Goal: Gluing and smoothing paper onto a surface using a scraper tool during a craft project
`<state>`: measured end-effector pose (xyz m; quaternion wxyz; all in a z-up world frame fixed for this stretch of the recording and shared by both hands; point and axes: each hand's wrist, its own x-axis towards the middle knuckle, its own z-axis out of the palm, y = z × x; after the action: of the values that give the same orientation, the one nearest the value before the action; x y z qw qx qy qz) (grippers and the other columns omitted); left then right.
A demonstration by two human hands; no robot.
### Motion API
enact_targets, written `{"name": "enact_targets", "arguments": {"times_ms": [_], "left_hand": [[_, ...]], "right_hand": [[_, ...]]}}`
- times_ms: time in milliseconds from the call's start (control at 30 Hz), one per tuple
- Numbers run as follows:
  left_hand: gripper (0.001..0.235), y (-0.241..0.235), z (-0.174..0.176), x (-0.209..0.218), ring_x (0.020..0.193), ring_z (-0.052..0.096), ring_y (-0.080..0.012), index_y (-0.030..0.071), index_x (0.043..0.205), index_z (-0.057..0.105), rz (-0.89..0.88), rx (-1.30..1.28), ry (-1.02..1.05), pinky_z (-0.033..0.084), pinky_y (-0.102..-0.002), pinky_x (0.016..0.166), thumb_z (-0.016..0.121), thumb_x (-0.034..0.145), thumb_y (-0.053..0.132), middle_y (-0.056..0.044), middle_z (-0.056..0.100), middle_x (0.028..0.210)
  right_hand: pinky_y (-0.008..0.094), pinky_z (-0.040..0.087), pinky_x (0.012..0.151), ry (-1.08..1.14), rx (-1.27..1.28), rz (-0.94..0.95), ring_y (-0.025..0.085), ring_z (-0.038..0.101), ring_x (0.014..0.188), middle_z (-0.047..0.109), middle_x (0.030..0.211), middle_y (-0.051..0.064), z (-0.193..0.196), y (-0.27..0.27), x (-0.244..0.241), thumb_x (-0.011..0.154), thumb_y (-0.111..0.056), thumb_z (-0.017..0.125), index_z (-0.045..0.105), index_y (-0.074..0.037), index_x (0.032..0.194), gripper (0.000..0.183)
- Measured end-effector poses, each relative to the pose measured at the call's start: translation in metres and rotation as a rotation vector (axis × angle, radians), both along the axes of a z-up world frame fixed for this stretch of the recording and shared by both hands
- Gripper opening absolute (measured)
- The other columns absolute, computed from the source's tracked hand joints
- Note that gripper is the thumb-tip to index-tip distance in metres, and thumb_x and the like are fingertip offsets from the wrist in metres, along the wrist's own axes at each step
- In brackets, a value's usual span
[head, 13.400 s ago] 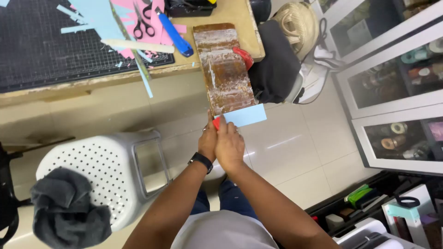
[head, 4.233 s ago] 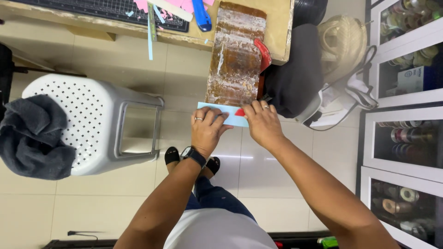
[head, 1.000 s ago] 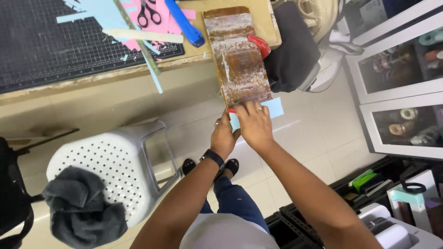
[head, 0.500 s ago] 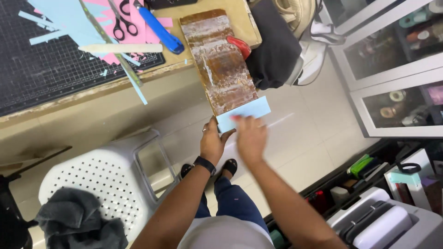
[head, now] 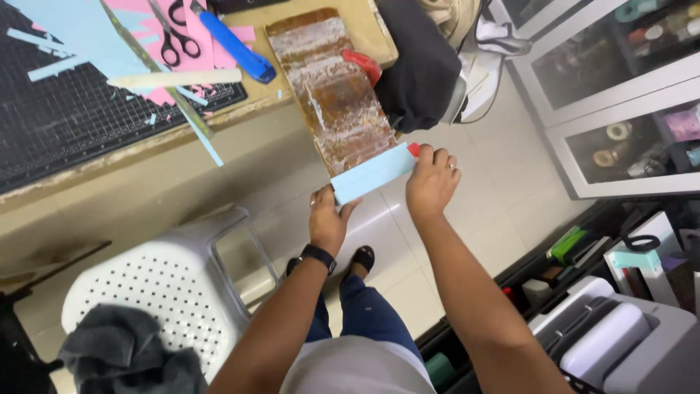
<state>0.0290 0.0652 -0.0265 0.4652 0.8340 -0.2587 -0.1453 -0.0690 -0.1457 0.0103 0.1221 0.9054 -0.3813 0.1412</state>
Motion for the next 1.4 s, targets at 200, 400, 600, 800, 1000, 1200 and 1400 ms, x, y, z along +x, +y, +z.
{"name": "enact_targets", "arguments": {"times_ms": [200,400,600,800,1000,1200,1400], "left_hand": [[0.058,0.011,-0.025,0.006,0.122,0.056,-0.0381,0.002,0.118,0.057,-0.004,0.015,-0.067,0.057,-0.046,0.093,0.083,0.084,0.042,-0.014,0.063,0.106],[0.058,0.010,-0.016,0.001,0.117,0.059,-0.0390,0.000,0.112,0.058,0.023,-0.001,-0.121,0.058,-0.045,0.090,0.081,0.085,0.046,-0.015,0.063,0.101],[0.059,0.008,-0.003,0.000,0.116,0.060,-0.0398,-0.002,0.112,0.058,0.023,0.010,-0.143,0.058,-0.045,0.090,0.083,0.084,0.044,-0.015,0.062,0.100],[0.055,0.006,-0.031,0.001,0.116,0.060,-0.0393,0.002,0.109,0.060,0.034,0.019,-0.164,0.057,-0.046,0.092,0.082,0.084,0.046,-0.014,0.062,0.100],[0.057,0.011,-0.006,0.003,0.118,0.059,-0.0379,0.001,0.114,0.058,0.018,-0.003,-0.134,0.058,-0.046,0.089,0.083,0.084,0.042,-0.012,0.062,0.102],[0.056,0.012,-0.022,0.004,0.114,0.062,-0.0362,0.003,0.108,0.058,0.019,-0.001,-0.200,0.059,-0.041,0.087,0.081,0.085,0.049,-0.010,0.061,0.096],[0.059,0.009,-0.025,0.000,0.118,0.059,-0.0385,0.001,0.113,0.058,0.039,0.010,-0.130,0.059,-0.047,0.087,0.082,0.083,0.047,-0.012,0.062,0.100]], "right_hand": [[0.049,0.046,0.080,0.035,0.109,0.278,0.035,0.061,0.096,0.060,0.105,0.010,0.002,0.120,0.021,0.090,-0.012,0.060,0.063,-0.018,0.123,0.033],[0.045,0.045,0.070,-0.009,-0.049,0.006,0.033,0.058,0.088,0.058,0.100,0.011,0.026,0.032,0.008,0.097,-0.014,0.055,0.065,-0.011,0.115,0.020],[0.045,0.043,0.072,0.022,-0.131,0.102,0.031,0.057,0.086,0.056,0.095,0.008,0.013,0.031,0.007,0.092,-0.010,0.057,0.064,-0.018,0.115,0.025],[0.046,0.044,0.079,-0.059,0.053,0.064,0.034,0.057,0.095,0.055,0.096,0.006,0.029,0.066,0.008,0.095,-0.016,0.056,0.063,-0.021,0.109,0.016],[0.045,0.042,0.075,-0.017,-0.057,-0.055,0.032,0.055,0.092,0.051,0.097,0.004,0.006,-0.001,-0.010,0.095,-0.018,0.062,0.060,-0.021,0.109,0.014],[0.045,0.045,0.075,0.042,-0.009,0.104,0.033,0.060,0.093,0.058,0.099,0.009,0.020,0.064,0.001,0.095,-0.012,0.058,0.066,-0.021,0.110,0.019],[0.050,0.050,0.076,-0.086,0.084,-0.104,0.037,0.060,0.094,0.058,0.099,0.010,0.044,0.013,-0.015,0.099,-0.024,0.064,0.062,-0.016,0.115,0.019]]}}
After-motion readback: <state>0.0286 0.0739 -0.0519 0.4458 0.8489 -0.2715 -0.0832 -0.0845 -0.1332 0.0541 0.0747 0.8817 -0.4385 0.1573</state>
